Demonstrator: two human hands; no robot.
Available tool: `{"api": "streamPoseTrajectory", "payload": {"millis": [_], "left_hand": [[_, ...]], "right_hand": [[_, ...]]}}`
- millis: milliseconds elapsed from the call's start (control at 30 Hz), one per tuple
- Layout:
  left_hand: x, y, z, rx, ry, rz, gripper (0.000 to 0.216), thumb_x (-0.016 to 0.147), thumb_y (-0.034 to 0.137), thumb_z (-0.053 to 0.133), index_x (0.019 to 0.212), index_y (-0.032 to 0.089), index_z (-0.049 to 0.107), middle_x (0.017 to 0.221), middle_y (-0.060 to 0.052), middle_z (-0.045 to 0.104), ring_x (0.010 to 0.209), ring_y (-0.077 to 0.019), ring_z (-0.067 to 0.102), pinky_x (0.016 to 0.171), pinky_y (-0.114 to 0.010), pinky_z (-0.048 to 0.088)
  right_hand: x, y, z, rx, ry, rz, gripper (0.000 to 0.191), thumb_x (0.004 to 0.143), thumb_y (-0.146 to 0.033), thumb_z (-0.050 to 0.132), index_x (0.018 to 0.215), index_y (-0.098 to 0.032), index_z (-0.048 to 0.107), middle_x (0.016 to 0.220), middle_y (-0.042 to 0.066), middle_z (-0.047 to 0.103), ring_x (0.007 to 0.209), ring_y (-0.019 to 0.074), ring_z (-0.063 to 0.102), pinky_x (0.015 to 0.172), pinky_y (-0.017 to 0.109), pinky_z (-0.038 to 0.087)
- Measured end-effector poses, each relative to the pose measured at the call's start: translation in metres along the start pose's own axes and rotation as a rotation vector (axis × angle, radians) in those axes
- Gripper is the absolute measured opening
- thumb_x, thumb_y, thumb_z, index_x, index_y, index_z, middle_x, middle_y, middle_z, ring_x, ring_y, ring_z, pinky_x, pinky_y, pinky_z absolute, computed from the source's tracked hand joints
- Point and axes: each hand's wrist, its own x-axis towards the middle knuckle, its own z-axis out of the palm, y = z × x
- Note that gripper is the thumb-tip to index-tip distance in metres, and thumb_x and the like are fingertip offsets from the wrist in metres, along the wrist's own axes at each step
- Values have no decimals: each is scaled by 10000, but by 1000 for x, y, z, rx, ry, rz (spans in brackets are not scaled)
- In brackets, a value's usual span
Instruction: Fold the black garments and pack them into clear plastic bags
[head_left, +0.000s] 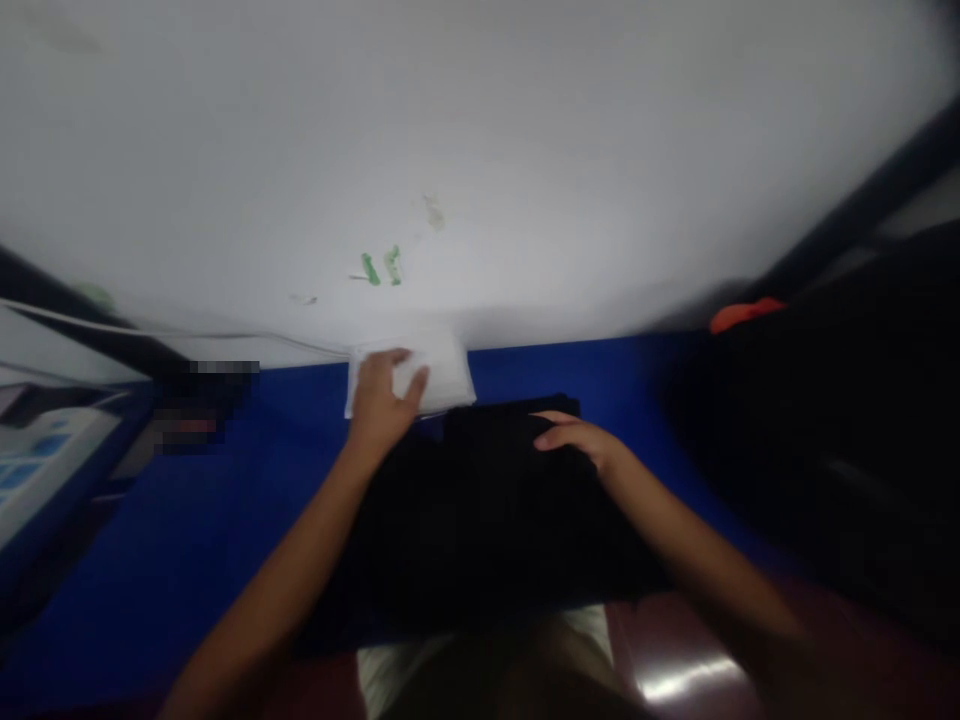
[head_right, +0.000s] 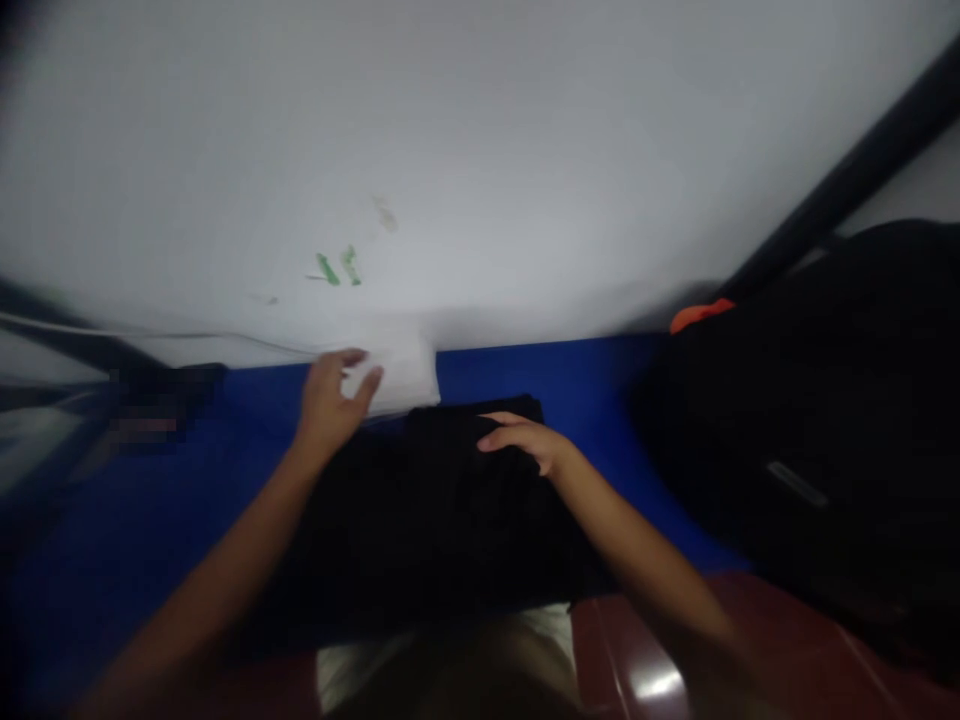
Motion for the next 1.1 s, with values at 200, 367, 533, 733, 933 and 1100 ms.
{"api": "streamPoseTrajectory", "payload": {"millis": [200,367,533,733,933,1100], "left_hand": [[-49,67,-2,-482,-808,-77,346,888,510,551,1057,220,636,1042,-38,681,980,-228,638,886,-350,496],[-50,54,-7,-348,-816,-139,386,869,573,549,890,203,659,879,-21,686,827,-216,648,755,-326,506],[-64,66,6,49,-515,139,391,869,538,562,1076,213,626,1060,-78,646,1045,-282,582,949,-454,442],[-92,115,34,45,-616,279,667,776,572,646,1295,186,482,1170,-150,600,1037,-332,587,863,-463,487],[-87,99,9,-256,-613,89,490,789,187,518,1268,280,467,910,-7,640,793,-195,631,749,-341,504],[-95,43,-50,-425,-323,-206,422,791,276,535,1213,288,522,1027,-39,657,943,-249,640,787,-374,527]], "right_hand": [[-3,4,15,104,-11,-26,283,722,-276,745,983,-172,711,879,39,758,797,188,719,784,283,564],[-29,21,7,314,127,-112,327,884,-386,595,1132,-175,625,941,44,731,812,179,723,760,306,601],[-50,42,-3,197,219,-153,400,810,-157,691,1163,-227,517,886,-6,669,689,174,722,561,362,648],[-57,46,10,109,258,-205,423,786,-206,741,1141,-257,515,948,-19,628,690,133,706,565,273,642],[-62,46,10,-23,344,-259,466,727,-196,745,1119,-256,500,917,-24,623,634,161,707,491,291,620],[-80,39,-3,-102,404,-274,463,757,-195,702,1160,-259,482,888,-19,630,596,161,694,466,268,585]]}}
